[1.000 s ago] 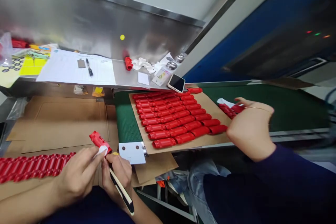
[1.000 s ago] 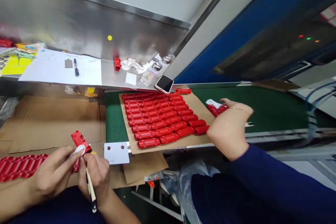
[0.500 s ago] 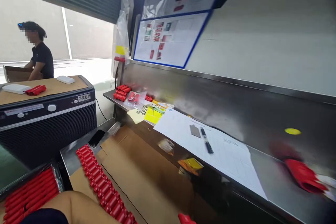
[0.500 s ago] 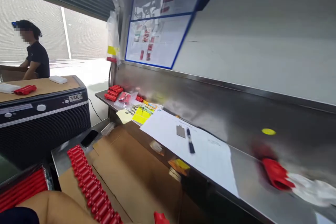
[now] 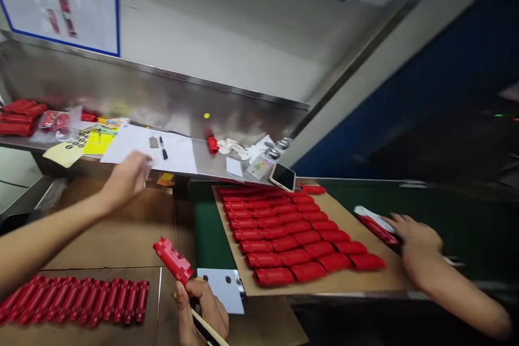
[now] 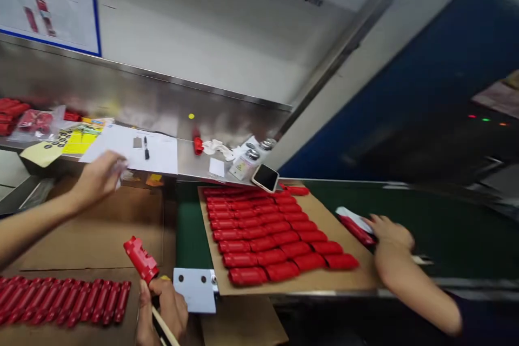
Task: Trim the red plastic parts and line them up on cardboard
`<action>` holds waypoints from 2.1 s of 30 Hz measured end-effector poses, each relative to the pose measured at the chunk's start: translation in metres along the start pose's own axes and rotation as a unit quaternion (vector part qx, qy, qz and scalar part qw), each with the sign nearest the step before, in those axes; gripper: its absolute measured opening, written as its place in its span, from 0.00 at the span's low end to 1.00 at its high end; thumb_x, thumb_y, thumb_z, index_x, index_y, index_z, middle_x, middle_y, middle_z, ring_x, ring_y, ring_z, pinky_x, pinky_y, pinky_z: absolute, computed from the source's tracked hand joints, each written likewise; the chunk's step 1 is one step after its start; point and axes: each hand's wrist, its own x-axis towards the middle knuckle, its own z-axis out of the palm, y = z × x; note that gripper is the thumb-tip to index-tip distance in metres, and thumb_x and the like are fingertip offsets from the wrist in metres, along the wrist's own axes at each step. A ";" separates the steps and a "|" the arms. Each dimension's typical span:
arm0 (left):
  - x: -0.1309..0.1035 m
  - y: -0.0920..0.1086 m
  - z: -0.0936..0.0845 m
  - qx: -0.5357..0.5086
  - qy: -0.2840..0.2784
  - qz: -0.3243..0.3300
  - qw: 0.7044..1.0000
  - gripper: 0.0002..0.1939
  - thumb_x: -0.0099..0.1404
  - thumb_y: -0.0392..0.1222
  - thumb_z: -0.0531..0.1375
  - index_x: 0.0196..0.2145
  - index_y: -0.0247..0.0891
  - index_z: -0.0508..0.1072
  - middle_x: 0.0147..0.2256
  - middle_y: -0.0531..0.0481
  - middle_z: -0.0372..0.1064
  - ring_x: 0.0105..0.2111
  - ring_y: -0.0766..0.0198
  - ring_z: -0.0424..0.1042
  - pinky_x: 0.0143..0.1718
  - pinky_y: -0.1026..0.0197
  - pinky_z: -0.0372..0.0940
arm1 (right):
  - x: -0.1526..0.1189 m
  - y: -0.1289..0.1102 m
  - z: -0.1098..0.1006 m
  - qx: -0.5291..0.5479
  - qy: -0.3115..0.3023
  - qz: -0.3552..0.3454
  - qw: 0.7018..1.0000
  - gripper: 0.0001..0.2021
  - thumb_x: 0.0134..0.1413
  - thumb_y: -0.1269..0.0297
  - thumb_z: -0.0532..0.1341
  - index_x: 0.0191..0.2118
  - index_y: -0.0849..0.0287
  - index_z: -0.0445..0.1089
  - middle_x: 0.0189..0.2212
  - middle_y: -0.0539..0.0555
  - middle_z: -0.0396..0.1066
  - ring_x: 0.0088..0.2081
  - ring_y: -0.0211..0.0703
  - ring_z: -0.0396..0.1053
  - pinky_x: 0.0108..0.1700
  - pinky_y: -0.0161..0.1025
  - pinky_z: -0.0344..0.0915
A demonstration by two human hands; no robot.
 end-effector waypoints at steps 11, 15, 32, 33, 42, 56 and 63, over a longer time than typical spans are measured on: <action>-0.029 0.026 -0.039 0.146 0.131 -0.067 0.978 0.20 0.75 0.57 0.56 0.52 0.45 0.79 0.55 0.45 0.75 0.60 0.43 0.67 0.62 0.39 0.60 | 0.004 -0.006 -0.017 0.105 -0.106 0.097 0.984 0.09 0.70 0.64 0.60 0.34 0.56 0.71 0.23 0.48 0.72 0.24 0.38 0.72 0.26 0.33 0.66; -0.178 0.047 -0.001 -0.297 -0.063 -0.328 0.895 0.24 0.57 0.66 0.70 0.34 0.42 0.80 0.28 0.47 0.77 0.28 0.54 0.74 0.28 0.56 0.70 | 0.003 -0.013 0.004 0.074 -0.085 -0.022 0.993 0.07 0.70 0.67 0.60 0.41 0.57 0.76 0.24 0.51 0.72 0.23 0.38 0.69 0.27 0.35 0.66; -0.257 0.029 -0.023 -0.575 0.123 -0.512 0.626 0.26 0.56 0.46 0.78 0.50 0.46 0.78 0.43 0.50 0.81 0.33 0.65 0.79 0.36 0.67 0.76 | 0.006 -0.047 0.018 0.351 -0.329 -0.091 0.872 0.12 0.69 0.71 0.64 0.55 0.57 0.77 0.50 0.60 0.82 0.48 0.42 0.83 0.50 0.35 0.82; -0.258 0.029 -0.024 -0.579 0.125 -0.515 0.620 0.26 0.56 0.46 0.78 0.51 0.47 0.79 0.43 0.50 0.81 0.34 0.65 0.79 0.37 0.66 0.76 | 0.004 -0.047 0.019 0.349 -0.327 -0.085 0.874 0.11 0.69 0.71 0.64 0.54 0.58 0.78 0.51 0.60 0.81 0.48 0.42 0.83 0.50 0.36 0.82; -0.255 0.029 -0.030 -0.606 0.083 -0.562 0.557 0.27 0.54 0.48 0.78 0.51 0.43 0.82 0.38 0.46 0.81 0.25 0.67 0.73 0.26 0.68 0.71 | 0.000 -0.050 0.021 0.380 -0.338 -0.106 0.854 0.12 0.70 0.70 0.64 0.55 0.58 0.77 0.47 0.60 0.83 0.49 0.45 0.82 0.53 0.43 0.81; -0.249 0.032 -0.022 -0.643 0.009 -0.575 0.506 0.15 0.68 0.37 0.65 0.51 0.29 0.80 0.42 0.38 0.81 0.38 0.55 0.82 0.34 0.63 0.76 | 0.000 -0.047 0.033 0.405 -0.367 -0.177 0.818 0.12 0.69 0.72 0.65 0.55 0.65 0.76 0.48 0.63 0.81 0.49 0.44 0.80 0.54 0.41 0.80; -0.246 0.031 -0.019 -0.632 0.014 -0.584 0.509 0.15 0.66 0.37 0.66 0.50 0.30 0.81 0.43 0.38 0.81 0.37 0.55 0.82 0.34 0.63 0.76 | 0.003 -0.046 0.034 0.410 -0.377 -0.173 0.812 0.12 0.68 0.73 0.66 0.55 0.66 0.75 0.47 0.63 0.81 0.48 0.45 0.80 0.54 0.42 0.80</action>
